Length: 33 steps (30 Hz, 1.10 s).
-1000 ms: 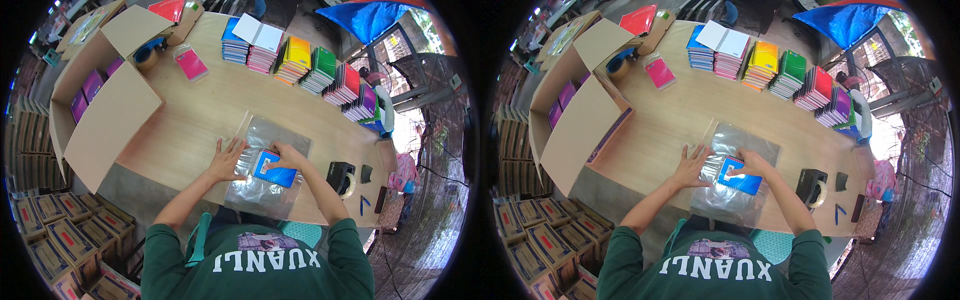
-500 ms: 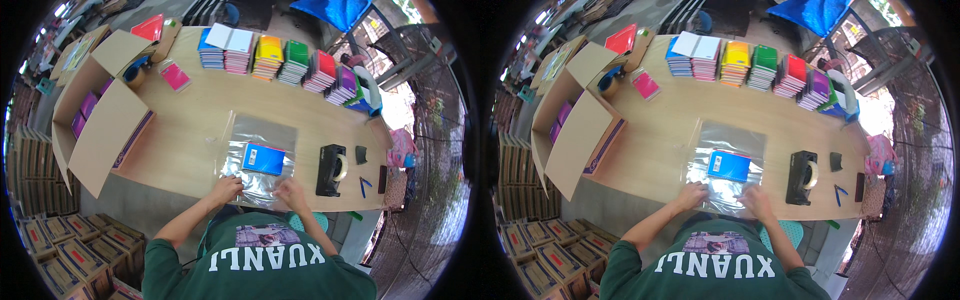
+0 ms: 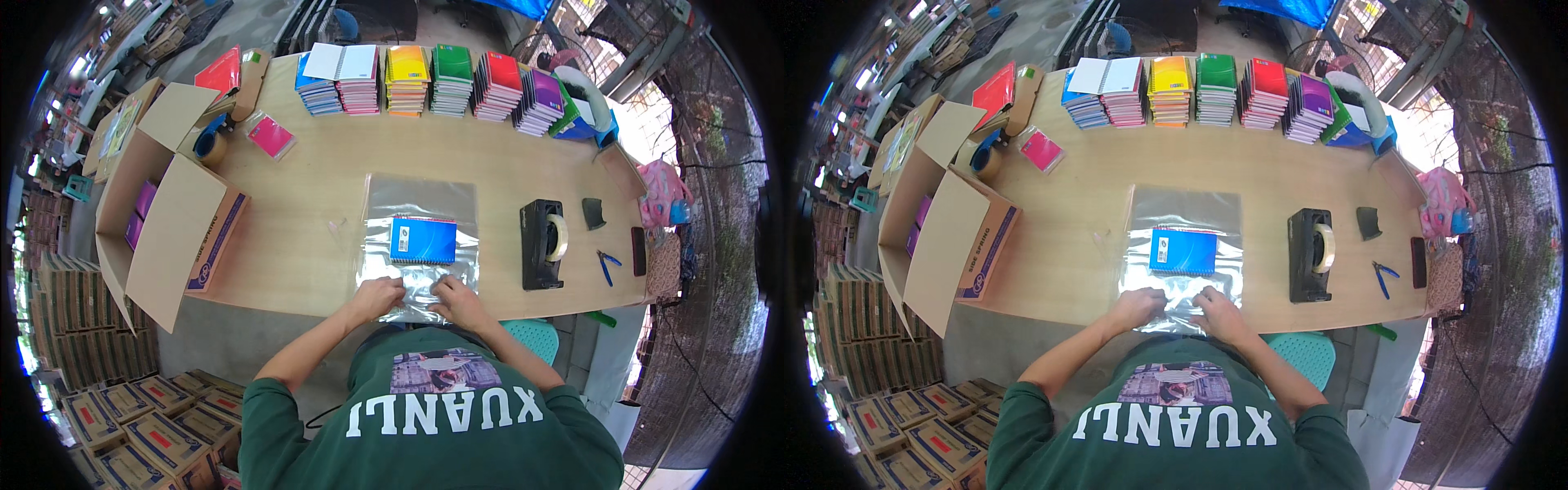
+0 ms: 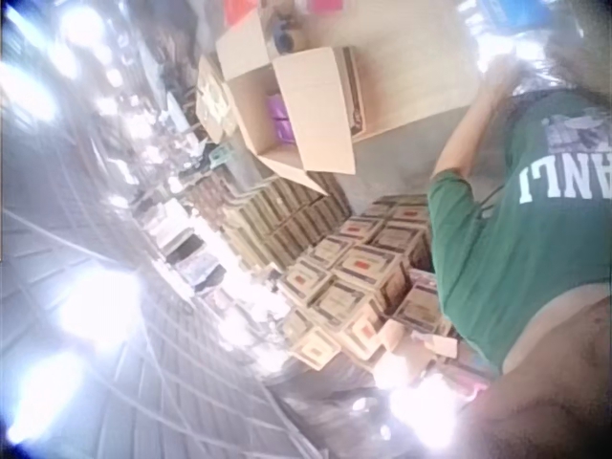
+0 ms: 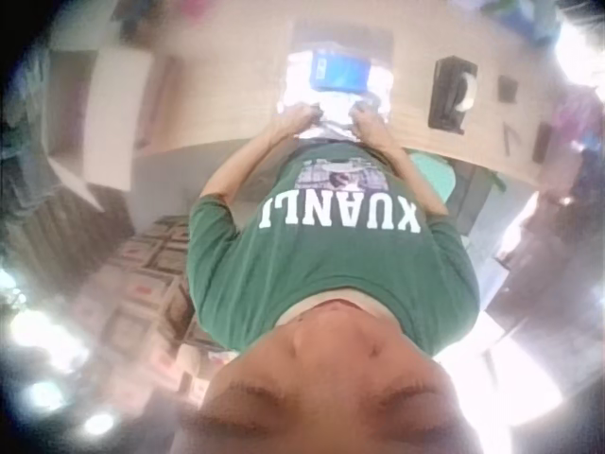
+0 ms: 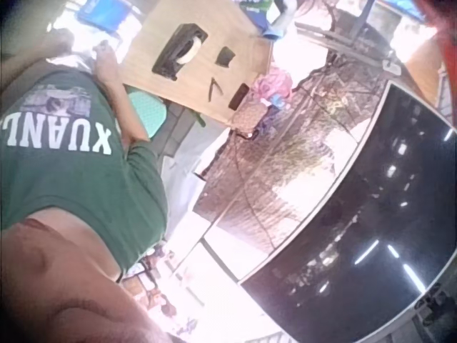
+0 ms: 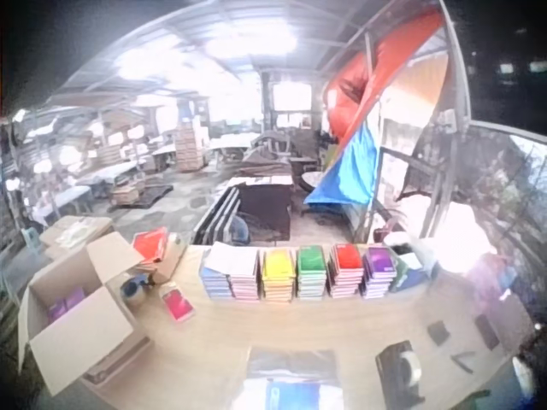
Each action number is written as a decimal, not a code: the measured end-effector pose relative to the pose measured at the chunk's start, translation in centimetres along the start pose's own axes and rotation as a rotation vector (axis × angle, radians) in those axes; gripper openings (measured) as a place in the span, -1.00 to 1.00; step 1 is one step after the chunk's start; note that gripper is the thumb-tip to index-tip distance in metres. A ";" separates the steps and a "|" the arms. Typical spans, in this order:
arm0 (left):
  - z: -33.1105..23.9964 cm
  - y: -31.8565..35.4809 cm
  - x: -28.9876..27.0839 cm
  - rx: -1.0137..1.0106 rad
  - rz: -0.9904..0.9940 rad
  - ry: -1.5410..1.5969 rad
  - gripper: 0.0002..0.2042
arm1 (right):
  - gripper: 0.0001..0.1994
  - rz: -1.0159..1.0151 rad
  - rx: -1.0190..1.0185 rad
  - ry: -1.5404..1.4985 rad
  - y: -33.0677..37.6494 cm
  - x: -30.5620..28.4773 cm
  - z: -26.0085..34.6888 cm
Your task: The person wraps individual notebooks in clear plastic film and secures them with adhesive tape, then places the wrapped notebooks into a cardboard box.
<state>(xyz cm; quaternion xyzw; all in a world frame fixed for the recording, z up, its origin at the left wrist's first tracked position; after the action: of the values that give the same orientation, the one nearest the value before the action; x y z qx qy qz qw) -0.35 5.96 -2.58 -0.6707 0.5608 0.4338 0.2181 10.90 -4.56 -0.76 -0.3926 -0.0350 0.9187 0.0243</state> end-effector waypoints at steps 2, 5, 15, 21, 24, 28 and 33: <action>1.4 -0.4 0.5 -0.049 0.094 0.104 -0.91 | -0.61 0.019 0.004 -0.055 -0.2 -0.4 0.8; 1.7 -1.0 -0.3 -0.076 0.154 0.142 -0.89 | -0.64 0.001 -0.008 -0.059 -1.0 -1.0 2.1; 0.0 -0.4 -2.5 -0.140 0.001 0.108 -0.89 | -0.72 -0.130 0.082 0.126 -0.9 -3.6 2.9; 1.4 -2.2 -2.8 -0.204 0.156 0.428 -0.89 | -0.55 0.023 -0.161 0.418 2.3 -4.5 7.2; 1.6 -2.2 -3.1 -0.187 0.177 0.416 -0.80 | -0.53 0.107 -0.177 0.332 3.5 -3.0 6.8; -0.9 -1.8 -6.0 -0.158 0.041 0.225 -0.80 | -0.45 0.623 0.060 0.325 3.0 2.3 3.7; -3.5 -0.6 -8.6 -0.037 -0.178 0.057 -0.88 | -0.55 -0.199 0.018 0.659 -0.9 -5.4 6.0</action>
<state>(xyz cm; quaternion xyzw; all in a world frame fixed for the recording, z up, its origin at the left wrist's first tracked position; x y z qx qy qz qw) 1.42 8.22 6.27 -0.7337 0.4971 0.4036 0.2273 10.32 -4.31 7.38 -0.6625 -0.0555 0.7360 0.1273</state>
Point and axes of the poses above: each hand's wrist, its own y-axis away from the middle knuckle, its own x-axis out of the palm, z = x × y, the point moved 9 cm from there along -y, towards the middle knuckle, and after that the axes turned 10 degrees about -x, right-handed, at the moved point
